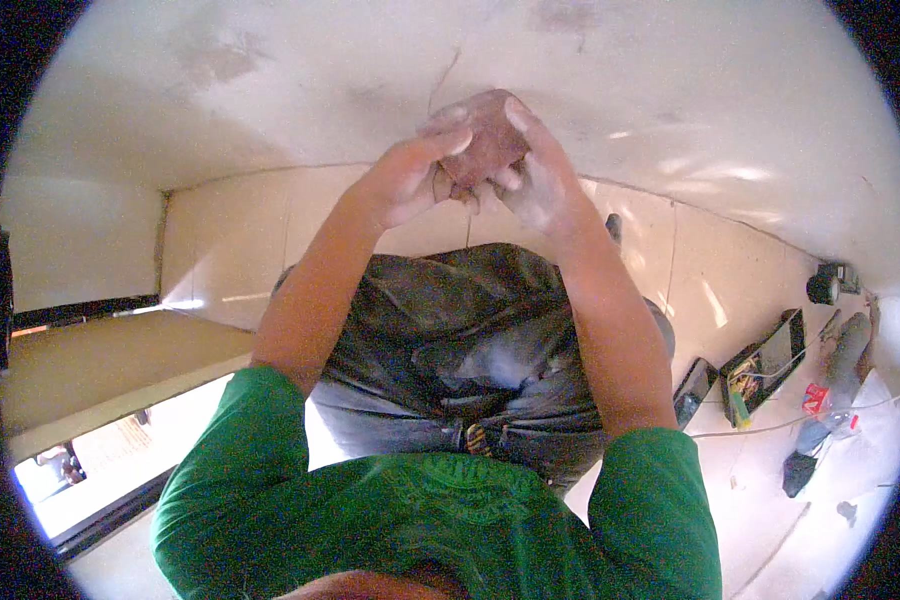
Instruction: Sanding down a plastered wall to prepare it for painting.
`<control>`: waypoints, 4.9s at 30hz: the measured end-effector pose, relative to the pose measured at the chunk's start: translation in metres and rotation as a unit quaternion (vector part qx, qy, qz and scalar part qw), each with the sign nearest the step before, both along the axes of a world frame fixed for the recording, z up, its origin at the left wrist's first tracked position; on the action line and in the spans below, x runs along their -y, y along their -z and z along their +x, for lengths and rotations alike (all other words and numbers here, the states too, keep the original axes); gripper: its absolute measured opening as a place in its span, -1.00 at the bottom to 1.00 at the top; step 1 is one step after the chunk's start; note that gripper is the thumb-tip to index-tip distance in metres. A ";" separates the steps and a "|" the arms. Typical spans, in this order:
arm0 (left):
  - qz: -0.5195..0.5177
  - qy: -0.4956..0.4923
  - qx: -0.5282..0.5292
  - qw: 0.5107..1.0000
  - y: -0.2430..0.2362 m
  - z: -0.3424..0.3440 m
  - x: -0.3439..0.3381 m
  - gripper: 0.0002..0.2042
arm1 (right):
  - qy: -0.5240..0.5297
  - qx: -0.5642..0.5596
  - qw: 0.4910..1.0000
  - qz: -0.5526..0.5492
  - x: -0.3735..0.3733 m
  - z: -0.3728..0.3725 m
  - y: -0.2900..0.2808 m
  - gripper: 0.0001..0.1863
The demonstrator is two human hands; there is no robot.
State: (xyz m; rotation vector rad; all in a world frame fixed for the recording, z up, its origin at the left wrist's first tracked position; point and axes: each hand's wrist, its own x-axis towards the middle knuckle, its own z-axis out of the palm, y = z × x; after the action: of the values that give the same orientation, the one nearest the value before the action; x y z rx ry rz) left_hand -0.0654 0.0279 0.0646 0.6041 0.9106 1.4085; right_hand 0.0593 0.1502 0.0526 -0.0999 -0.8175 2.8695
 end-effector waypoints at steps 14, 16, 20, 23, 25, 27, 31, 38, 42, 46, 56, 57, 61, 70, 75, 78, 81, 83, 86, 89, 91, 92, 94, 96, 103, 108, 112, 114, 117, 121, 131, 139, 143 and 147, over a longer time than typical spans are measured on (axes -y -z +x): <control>-0.153 -0.045 -0.580 0.799 -0.063 -0.022 0.101 -0.79 | 0.111 0.012 0.993 0.038 -0.007 0.022 -0.014 -0.48; -0.168 -0.124 -0.599 0.773 -0.046 -0.043 0.137 -0.77 | 0.111 0.039 0.993 0.029 -0.005 0.021 -0.013 -0.53; -0.279 -0.274 -0.637 0.664 0.006 -0.072 0.194 -0.71 | 0.100 -0.011 0.994 0.042 -0.006 0.019 -0.009 -0.51; -0.267 -0.208 -0.624 0.705 0.034 -0.074 0.213 -0.67 | 0.117 0.027 0.989 0.086 -0.007 0.018 -0.006 -0.54; -0.307 -0.236 -0.348 0.854 0.039 -0.071 0.215 -0.63 | 0.107 0.051 0.974 0.194 -0.005 0.018 -0.005 -0.58; -0.288 -0.217 -0.346 0.866 0.035 -0.068 0.213 -0.65 | 0.044 0.081 0.922 0.376 0.000 0.019 -0.003 -0.58; -0.234 -0.160 -0.493 0.822 0.024 -0.068 0.212 -0.74 | -0.115 0.198 0.439 0.869 0.019 0.026 0.004 -0.48; -0.116 -0.337 -0.527 0.771 0.009 -0.046 0.214 -0.83 | -0.076 0.155 0.621 0.764 0.027 0.049 -0.007 -0.40; -0.165 -0.372 -0.526 0.747 -0.043 -0.022 0.188 -0.82 | 0.038 0.245 0.664 0.705 0.029 0.081 -0.001 -0.40; -0.054 -0.305 -0.646 0.697 -0.075 -0.013 0.126 -0.71 | -0.064 0.325 0.556 0.762 0.031 0.089 0.023 -0.43; -0.116 -0.007 -0.779 0.616 0.026 0.008 0.075 -0.73 | -0.093 0.341 0.487 0.798 0.027 0.070 0.068 -0.51; -0.056 -0.061 -0.732 0.676 0.023 0.007 0.075 -0.73 | -0.086 0.316 0.494 0.805 0.027 0.070 0.067 -0.51; 0.006 -0.121 -0.619 0.776 0.006 0.000 0.077 -0.74 | -0.065 0.244 0.506 0.824 0.032 0.060 0.051 -0.59; 0.019 -0.119 -0.692 0.711 0.025 0.005 0.059 -0.78 | -0.037 0.239 0.553 0.797 0.033 0.043 0.040 -0.61; 0.002 0.008 -0.638 0.770 -0.006 0.020 0.066 -0.81 | 0.011 0.230 0.576 0.784 0.024 0.046 0.046 -0.63; 0.073 0.124 -0.533 0.834 -0.045 0.043 0.077 -0.81 | 0.023 0.216 0.589 0.778 0.023 0.047 0.045 -0.62; 0.211 0.384 -0.367 0.821 -0.087 0.078 0.091 -0.71 | 0.003 0.187 0.604 0.775 0.023 0.050 0.044 -0.62; 0.321 0.509 -0.141 0.786 -0.104 0.118 0.094 -0.67 | 0.011 0.205 0.590 0.781 0.025 0.052 0.044 -0.64; 0.338 0.577 -0.037 0.743 -0.116 0.177 0.099 -0.67 | 0.001 0.215 0.581 0.785 0.026 0.054 0.045 -0.61; 0.362 0.591 -0.028 0.720 -0.115 0.212 0.105 -0.66 | 0.003 0.212 0.585 0.783 0.025 0.053 0.049 -0.61; 0.363 0.577 -0.003 0.731 -0.112 0.218 0.106 -0.65 | 0.014 0.188 0.585 0.789 0.024 0.054 0.053 -0.61; 0.366 0.583 -0.001 0.726 -0.112 0.219 0.106 -0.63 | 0.000 0.189 0.578 0.794 0.024 0.054 0.054 -0.61; 0.286 0.593 0.078 0.749 -0.111 0.217 0.105 -0.62 | 0.019 0.168 0.582 0.795 0.025 0.055 0.057 -0.61; 0.206 0.606 0.152 0.753 -0.112 0.217 0.107 -0.60 | 0.015 0.162 0.584 0.796 0.029 0.056 0.059 -0.61; -0.041 0.383 0.488 0.783 -0.110 0.257 0.135 -0.66 | -0.042 0.254 0.540 0.802 0.037 0.064 0.052 -0.55; -0.016 0.393 0.559 0.730 -0.106 0.280 0.133 -0.64 | -0.077 0.245 0.570 0.781 0.034 0.070 0.042 -0.52; -0.005 0.339 0.571 0.748 -0.110 0.290 0.133 -0.69 | -0.044 0.229 0.570 0.788 0.039 0.064 0.031 -0.52; -0.005 0.320 0.584 0.746 -0.110 0.290 0.140 -0.69 | -0.041 0.210 0.582 0.785 0.041 0.062 0.026 -0.52; 0.027 0.334 0.495 0.802 -0.106 0.281 0.148 -0.58 | -0.056 0.233 0.577 0.781 0.037 0.068 0.026 -0.48; 0.096 0.367 0.538 0.753 -0.104 0.272 0.143 -0.56 | -0.032 0.218 0.537 0.814 0.028 0.076 0.054 -0.49; -0.031 0.351 0.326 0.877 -0.053 0.242 0.152 -0.57 | -0.064 0.255 0.543 0.797 0.015 0.080 0.093 -0.45; 0.068 0.569 -0.091 0.814 -0.034 0.205 0.178 -0.52 | -0.073 0.232 0.528 0.814 0.043 0.081 0.029 -0.39; 0.164 0.574 -0.063 0.800 -0.038 0.219 0.181 -0.62 | -0.126 0.312 0.532 0.777 0.038 0.083 0.047 -0.40; 0.041 0.554 0.039 0.831 -0.036 0.208 0.173 -0.61 | -0.117 0.248 0.525 0.806 0.022 0.079 0.077 -0.43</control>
State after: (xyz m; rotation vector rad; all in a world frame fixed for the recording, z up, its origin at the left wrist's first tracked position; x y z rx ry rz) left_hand 0.1421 -0.1449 0.1005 0.9230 0.2822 0.3961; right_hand 0.1382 0.1282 -0.0245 -0.5429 -3.1794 0.9621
